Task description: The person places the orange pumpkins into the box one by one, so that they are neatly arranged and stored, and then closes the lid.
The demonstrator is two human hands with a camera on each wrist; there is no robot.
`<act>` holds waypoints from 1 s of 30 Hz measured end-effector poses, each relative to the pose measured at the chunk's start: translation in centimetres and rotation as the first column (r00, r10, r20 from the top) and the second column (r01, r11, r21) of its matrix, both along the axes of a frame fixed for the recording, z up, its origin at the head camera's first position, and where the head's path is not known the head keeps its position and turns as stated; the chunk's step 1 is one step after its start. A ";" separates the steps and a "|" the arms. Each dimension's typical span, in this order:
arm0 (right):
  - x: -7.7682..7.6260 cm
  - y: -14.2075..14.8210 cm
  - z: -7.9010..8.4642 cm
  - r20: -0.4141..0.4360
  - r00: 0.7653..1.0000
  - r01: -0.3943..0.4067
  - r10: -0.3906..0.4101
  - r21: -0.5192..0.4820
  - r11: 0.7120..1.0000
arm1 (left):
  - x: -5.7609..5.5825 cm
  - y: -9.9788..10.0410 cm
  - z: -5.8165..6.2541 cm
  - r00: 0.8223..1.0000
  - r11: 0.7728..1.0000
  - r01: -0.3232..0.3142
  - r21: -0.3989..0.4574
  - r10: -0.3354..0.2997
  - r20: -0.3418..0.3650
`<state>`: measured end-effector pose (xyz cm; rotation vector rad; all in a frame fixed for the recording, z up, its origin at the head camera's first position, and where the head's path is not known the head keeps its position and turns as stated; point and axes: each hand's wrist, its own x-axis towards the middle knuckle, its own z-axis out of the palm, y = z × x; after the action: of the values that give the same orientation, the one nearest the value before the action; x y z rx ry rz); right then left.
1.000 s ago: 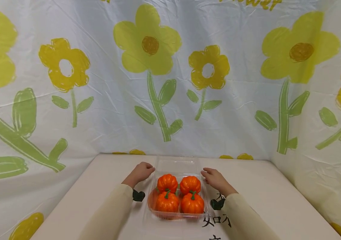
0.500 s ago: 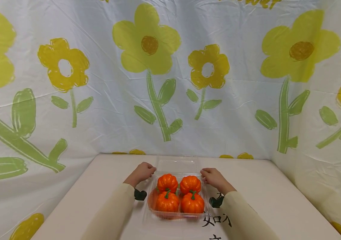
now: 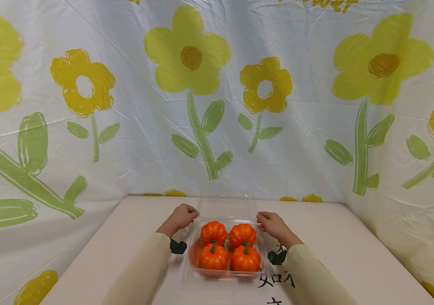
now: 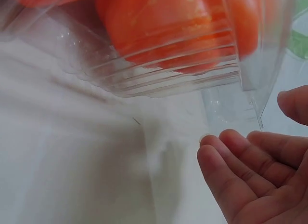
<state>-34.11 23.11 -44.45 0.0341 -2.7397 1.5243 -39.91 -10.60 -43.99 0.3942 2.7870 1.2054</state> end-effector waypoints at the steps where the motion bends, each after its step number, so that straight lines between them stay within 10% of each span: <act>1: 0.0 0.1 0.0 -0.005 1.000 -0.006 0.006 -0.006 1.000 | 0.0 0.0 0.0 1.000 1.000 0.001 0.002 -0.001 -0.005; 30: 0.6 0.1 3.8 -0.173 0.984 0.040 -0.038 0.007 0.999 | 0.7 -0.1 4.4 0.995 0.981 -0.020 0.193 0.038 -0.089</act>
<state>-33.51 23.18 -40.67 0.1066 -2.5972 1.4249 -39.24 -10.65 -39.59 0.4357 2.7694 1.5075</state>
